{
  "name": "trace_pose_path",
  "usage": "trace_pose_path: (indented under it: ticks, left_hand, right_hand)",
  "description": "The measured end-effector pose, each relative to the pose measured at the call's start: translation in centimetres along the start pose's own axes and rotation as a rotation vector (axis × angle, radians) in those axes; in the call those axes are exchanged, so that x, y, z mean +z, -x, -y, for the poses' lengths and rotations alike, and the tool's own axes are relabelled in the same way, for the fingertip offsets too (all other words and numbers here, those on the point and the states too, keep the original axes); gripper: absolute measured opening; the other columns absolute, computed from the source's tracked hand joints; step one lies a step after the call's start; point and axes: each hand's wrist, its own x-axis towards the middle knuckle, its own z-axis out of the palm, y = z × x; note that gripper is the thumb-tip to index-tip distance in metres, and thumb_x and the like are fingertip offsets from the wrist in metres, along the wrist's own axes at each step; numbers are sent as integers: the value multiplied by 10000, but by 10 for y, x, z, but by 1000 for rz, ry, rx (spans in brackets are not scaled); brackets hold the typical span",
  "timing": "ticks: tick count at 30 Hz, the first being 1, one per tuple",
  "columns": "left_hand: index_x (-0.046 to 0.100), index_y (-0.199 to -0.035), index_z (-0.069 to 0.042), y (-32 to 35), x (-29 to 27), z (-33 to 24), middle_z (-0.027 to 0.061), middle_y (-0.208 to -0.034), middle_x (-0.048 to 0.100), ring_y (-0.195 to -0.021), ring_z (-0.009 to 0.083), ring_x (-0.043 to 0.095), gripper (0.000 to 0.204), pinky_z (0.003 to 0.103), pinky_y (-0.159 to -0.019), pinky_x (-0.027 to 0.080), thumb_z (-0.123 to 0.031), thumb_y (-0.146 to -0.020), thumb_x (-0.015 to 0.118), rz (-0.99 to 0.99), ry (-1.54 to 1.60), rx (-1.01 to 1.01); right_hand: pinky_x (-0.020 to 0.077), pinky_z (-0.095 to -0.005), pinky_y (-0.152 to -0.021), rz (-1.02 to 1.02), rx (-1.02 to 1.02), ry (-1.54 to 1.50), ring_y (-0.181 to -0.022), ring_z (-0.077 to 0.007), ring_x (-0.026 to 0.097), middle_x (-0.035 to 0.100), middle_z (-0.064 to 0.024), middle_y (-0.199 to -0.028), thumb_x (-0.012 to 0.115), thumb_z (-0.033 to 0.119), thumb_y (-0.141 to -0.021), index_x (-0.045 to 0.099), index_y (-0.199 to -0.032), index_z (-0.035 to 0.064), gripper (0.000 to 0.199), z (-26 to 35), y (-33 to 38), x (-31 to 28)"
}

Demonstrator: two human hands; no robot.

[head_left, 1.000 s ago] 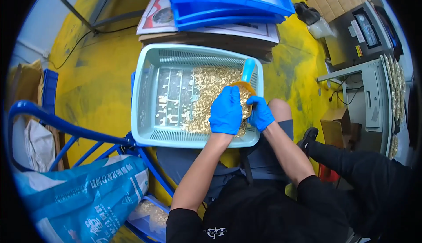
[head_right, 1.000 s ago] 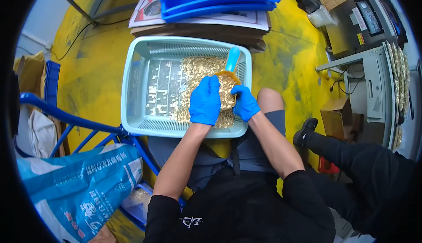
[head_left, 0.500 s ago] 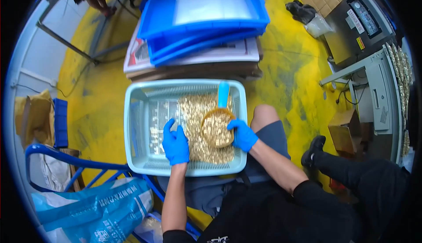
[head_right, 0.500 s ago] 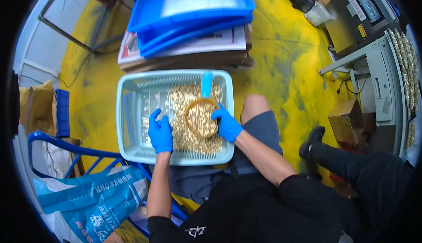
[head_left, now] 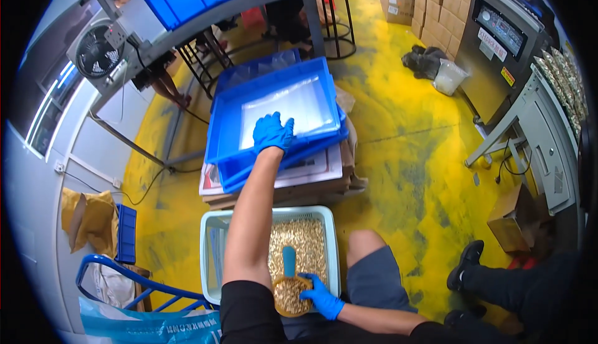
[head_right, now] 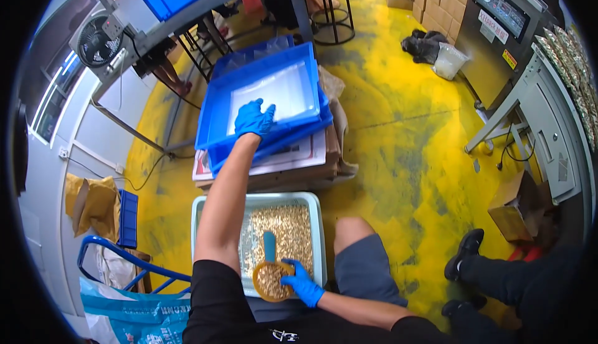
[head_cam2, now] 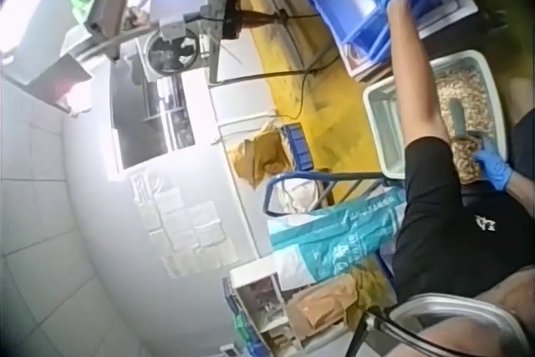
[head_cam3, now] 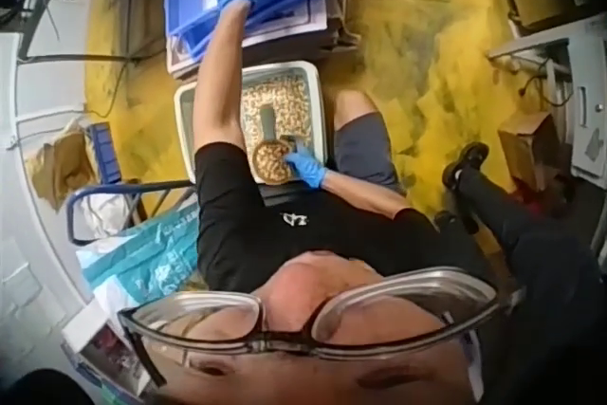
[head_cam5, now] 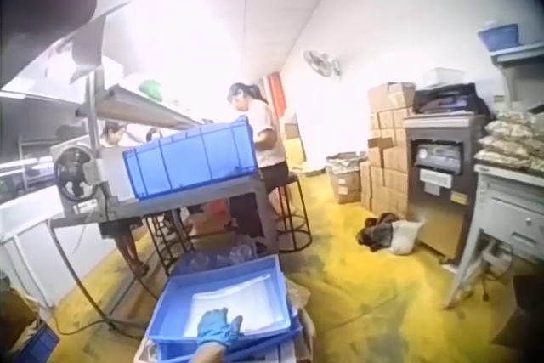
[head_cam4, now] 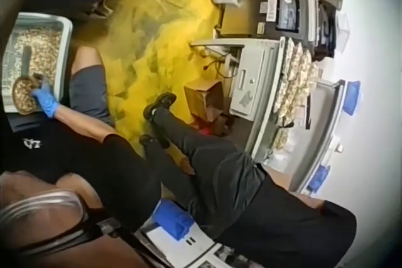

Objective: Scooping small items from a bin into plastic bags and weighing them on a digital scale.

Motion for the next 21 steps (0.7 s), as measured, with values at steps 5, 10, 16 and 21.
trace_pose_path:
  ticks: [5,10,16,21]
  left_hand:
    - [162,-1406,-63,-31,11,-30,257,-1420,179,-1319,380,197,1059,505,-1047,202,-697,-648,543,468,-46,-561]
    - [673,-922,-58,-33,4,-40,191,-983,629,-919,327,610,522,394,-785,481,-529,-761,516,292,-176,-204]
    - [667,-882,-45,-44,23,-3,225,-906,620,-870,361,599,414,426,-792,451,-409,-776,502,257,66,-58]
    - [664,-908,-47,-34,15,56,166,-862,652,-774,268,630,229,340,-719,478,-214,-776,581,5,590,-70]
  right_hand:
    - [444,-260,-829,61,-31,1,-953,-160,511,505,-104,-1086,680,11,-682,369,-1249,14,647,-1,7,-5]
    - [438,-255,-830,31,34,-38,-950,-157,510,509,-102,-1096,678,22,-660,384,-1237,6,648,7,2,-8]
    - [447,-261,-826,-19,-59,-8,-945,-174,525,523,-117,-1083,646,0,-649,386,-1239,-5,644,3,-9,-18]
    - [419,-299,-901,19,-5,-144,-1038,-215,504,498,-130,-1133,634,49,-657,373,-1241,-11,643,-6,-10,-22]
